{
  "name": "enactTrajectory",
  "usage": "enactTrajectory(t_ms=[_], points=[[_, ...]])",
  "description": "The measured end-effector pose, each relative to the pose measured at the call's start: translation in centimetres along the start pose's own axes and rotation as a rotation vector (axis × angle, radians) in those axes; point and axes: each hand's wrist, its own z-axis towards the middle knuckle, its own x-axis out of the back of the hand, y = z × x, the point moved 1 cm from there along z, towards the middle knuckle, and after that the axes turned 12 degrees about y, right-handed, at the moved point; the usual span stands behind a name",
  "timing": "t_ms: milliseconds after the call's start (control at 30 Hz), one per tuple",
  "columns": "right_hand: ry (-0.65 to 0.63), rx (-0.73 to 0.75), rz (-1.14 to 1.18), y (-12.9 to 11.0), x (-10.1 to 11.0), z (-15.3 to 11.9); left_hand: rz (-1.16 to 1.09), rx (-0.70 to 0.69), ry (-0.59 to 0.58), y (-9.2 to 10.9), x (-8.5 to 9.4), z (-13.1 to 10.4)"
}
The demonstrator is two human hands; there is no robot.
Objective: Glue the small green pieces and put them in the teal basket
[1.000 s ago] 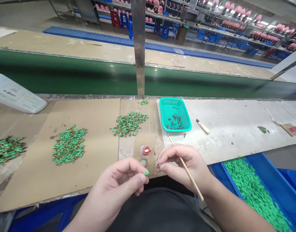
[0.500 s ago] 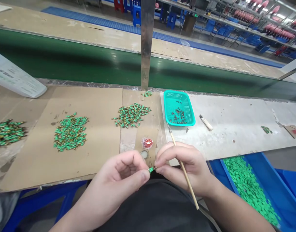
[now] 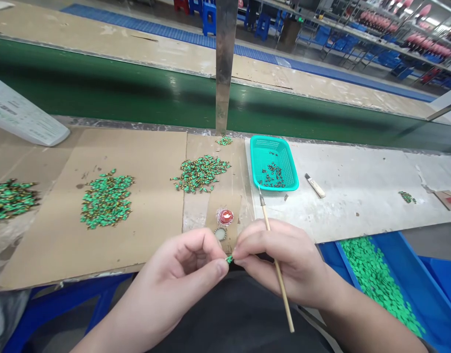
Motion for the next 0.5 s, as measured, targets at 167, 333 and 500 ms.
enactTrajectory(t_ms=[167,333,500], points=[[0.007,-0.028,0.056,0.13,-0.2,-0.1,0.005,0.009,-0.04,-0.4,0.49,-0.42],[-0.004,-0.041,0.109,0.44,-0.4,-0.3,0.033,0.004,-0.086,-0.82,0.92,-0.75],[0.006,-0.073,0.122,0.6,-0.34,-0.28,0.041,-0.006,-0.057,-0.95,0.8,-0.73]])
